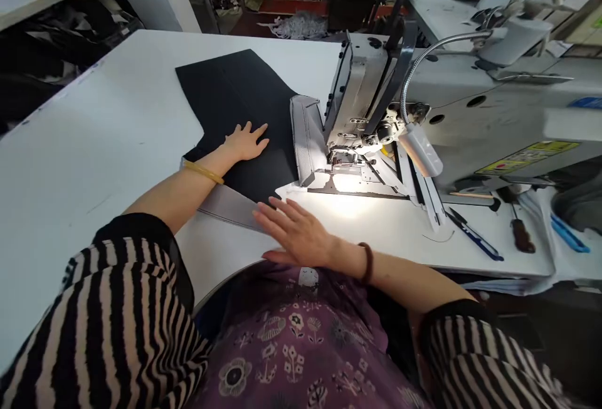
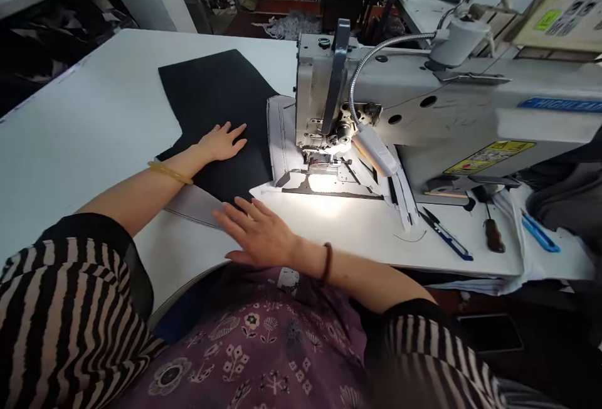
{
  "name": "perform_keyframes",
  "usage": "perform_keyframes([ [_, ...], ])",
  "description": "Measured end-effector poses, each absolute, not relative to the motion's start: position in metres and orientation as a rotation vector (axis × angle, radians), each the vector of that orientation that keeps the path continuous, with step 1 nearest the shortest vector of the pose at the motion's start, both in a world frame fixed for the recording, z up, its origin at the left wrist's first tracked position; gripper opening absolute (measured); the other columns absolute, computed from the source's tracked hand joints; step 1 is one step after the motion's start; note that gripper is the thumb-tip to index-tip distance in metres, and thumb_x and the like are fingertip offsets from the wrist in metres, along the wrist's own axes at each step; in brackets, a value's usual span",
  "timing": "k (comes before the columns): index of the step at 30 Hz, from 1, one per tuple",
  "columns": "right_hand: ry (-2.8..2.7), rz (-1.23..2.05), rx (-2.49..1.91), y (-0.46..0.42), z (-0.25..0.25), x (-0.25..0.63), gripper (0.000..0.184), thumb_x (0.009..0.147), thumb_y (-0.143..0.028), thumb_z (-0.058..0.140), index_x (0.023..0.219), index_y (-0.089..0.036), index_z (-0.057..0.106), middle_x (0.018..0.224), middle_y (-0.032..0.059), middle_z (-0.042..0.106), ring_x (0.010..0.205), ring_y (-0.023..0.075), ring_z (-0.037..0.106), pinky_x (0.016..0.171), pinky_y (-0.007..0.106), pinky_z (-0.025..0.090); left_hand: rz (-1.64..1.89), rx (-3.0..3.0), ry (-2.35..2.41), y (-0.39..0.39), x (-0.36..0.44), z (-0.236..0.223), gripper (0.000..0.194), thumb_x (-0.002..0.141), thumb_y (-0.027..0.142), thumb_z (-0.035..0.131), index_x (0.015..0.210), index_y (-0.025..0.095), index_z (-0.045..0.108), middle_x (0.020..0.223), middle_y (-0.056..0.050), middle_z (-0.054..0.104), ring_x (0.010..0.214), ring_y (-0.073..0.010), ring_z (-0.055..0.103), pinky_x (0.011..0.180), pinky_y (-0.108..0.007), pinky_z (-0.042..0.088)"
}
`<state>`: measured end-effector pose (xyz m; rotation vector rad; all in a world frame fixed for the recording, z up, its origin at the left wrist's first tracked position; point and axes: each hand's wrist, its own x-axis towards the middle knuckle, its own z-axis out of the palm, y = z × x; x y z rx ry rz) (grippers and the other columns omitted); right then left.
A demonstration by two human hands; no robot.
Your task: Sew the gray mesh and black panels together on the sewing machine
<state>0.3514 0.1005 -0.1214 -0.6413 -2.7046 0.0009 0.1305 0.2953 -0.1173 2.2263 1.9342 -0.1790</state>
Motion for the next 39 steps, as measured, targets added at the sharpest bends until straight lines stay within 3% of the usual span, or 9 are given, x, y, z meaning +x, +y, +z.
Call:
perform_keyframes([
  [4, -2.849, -0.144, -0.719, 0.072, -0.115, 0.333, 0.050, 0.101, -0.015, 0.027, 0.144, -0.016, 0.052, 0.133, 0.0090, 0.065, 0.105, 0.0208, 0.064, 0.085, 0.032, 0.052, -0.389, 2.234, 2.029, 0.244, 0.129, -0.109, 0.069, 0.100, 0.053, 0.025, 0.160, 0.019, 0.019, 0.153, -0.033, 0.034, 0.134, -0.0525, 0.044, 0.098, -0.062, 0.044],
  [7, -2.871, -0.183, -0.714, 0.059, -0.127, 0.361, 0.044, 0.101, -0.011, 0.030, 0.134, -0.014, 0.059, 0.109, 0.0076, 0.072, 0.085, 0.0179, 0.063, 0.072, 0.031, 0.052, -0.583, 2.159, 2.111, 0.188, 0.121, -0.097, 0.070, 0.101, 0.047, 0.027, 0.158, 0.005, 0.021, 0.130, -0.034, 0.058, 0.122, -0.0454, 0.058, 0.094, -0.053, 0.049],
  [11, -2.657, -0.240, -0.815, 0.052, -0.152, 0.430, 0.033, 0.097, -0.013, 0.044, 0.120, -0.015, 0.068, 0.091, 0.0084, 0.069, 0.082, 0.0200, 0.060, 0.069, 0.032, 0.052, -0.728, 2.198, 2.054, 0.109, 0.106, -0.092, 0.062, 0.101, 0.039, 0.027, 0.138, -0.005, 0.049, 0.109, -0.027, 0.068, 0.108, -0.0389, 0.066, 0.087, -0.046, 0.053],
  [13, -2.531, -0.138, -0.961, 0.054, -0.164, 0.464, 0.031, 0.098, -0.016, 0.045, 0.112, -0.018, 0.072, 0.093, 0.0090, 0.069, 0.086, 0.0214, 0.062, 0.070, 0.034, 0.053, -0.594, 2.408, 1.915, 0.086, 0.105, -0.097, 0.055, 0.101, 0.033, 0.026, 0.135, 0.001, 0.054, 0.122, -0.024, 0.064, 0.113, -0.0355, 0.063, 0.092, -0.045, 0.052],
  [16, -2.370, 0.199, -1.138, 0.058, -0.178, 0.497, 0.033, 0.098, -0.022, 0.044, 0.112, -0.025, 0.074, 0.102, 0.0065, 0.069, 0.108, 0.0243, 0.064, 0.089, 0.040, 0.055, -0.327, 2.571, 1.746, 0.089, 0.110, -0.108, 0.054, 0.102, 0.030, 0.028, 0.152, 0.014, 0.041, 0.147, -0.016, 0.051, 0.131, -0.0307, 0.052, 0.109, -0.042, 0.044],
  [19, -2.225, 0.405, -1.188, 0.057, -0.187, 0.509, 0.031, 0.096, -0.026, 0.047, 0.111, -0.027, 0.075, 0.105, 0.0051, 0.069, 0.118, 0.0246, 0.064, 0.096, 0.040, 0.056, -0.078, 2.553, 1.786, 0.131, 0.117, -0.116, 0.054, 0.103, 0.035, 0.030, 0.157, 0.029, 0.031, 0.154, -0.010, 0.043, 0.139, -0.0322, 0.044, 0.118, -0.051, 0.032],
  [26, -2.126, 0.349, -1.223, 0.046, -0.193, 0.504, 0.028, 0.095, -0.027, 0.052, 0.109, -0.026, 0.077, 0.101, 0.0063, 0.070, 0.117, 0.0245, 0.066, 0.095, 0.038, 0.058, 0.038, 2.209, 1.962, 0.211, 0.122, -0.130, 0.058, 0.103, 0.049, 0.025, 0.157, 0.028, 0.032, 0.166, -0.010, 0.022, 0.151, -0.0421, 0.019, 0.121, -0.061, 0.019],
  [32, -2.161, 0.206, -1.190, 0.042, -0.189, 0.503, 0.030, 0.098, -0.029, 0.052, 0.117, -0.025, 0.074, 0.112, 0.0083, 0.071, 0.120, 0.0240, 0.065, 0.099, 0.038, 0.058, 0.076, 2.220, 1.970, 0.205, 0.121, -0.132, 0.058, 0.102, 0.046, 0.025, 0.156, 0.028, 0.033, 0.165, -0.011, 0.026, 0.150, -0.0439, 0.021, 0.121, -0.062, 0.019],
  [39, -2.230, 0.028, -1.258, 0.021, -0.196, 0.501, 0.044, 0.097, -0.031, 0.054, 0.140, -0.020, 0.058, 0.140, 0.0129, 0.060, 0.142, 0.0258, 0.046, 0.115, 0.045, 0.046, -0.002, 2.305, 1.944, 0.209, 0.121, -0.126, 0.061, 0.099, 0.045, 0.023, 0.155, 0.027, 0.036, 0.163, -0.011, 0.029, 0.148, -0.0424, 0.027, 0.119, -0.059, 0.026],
])
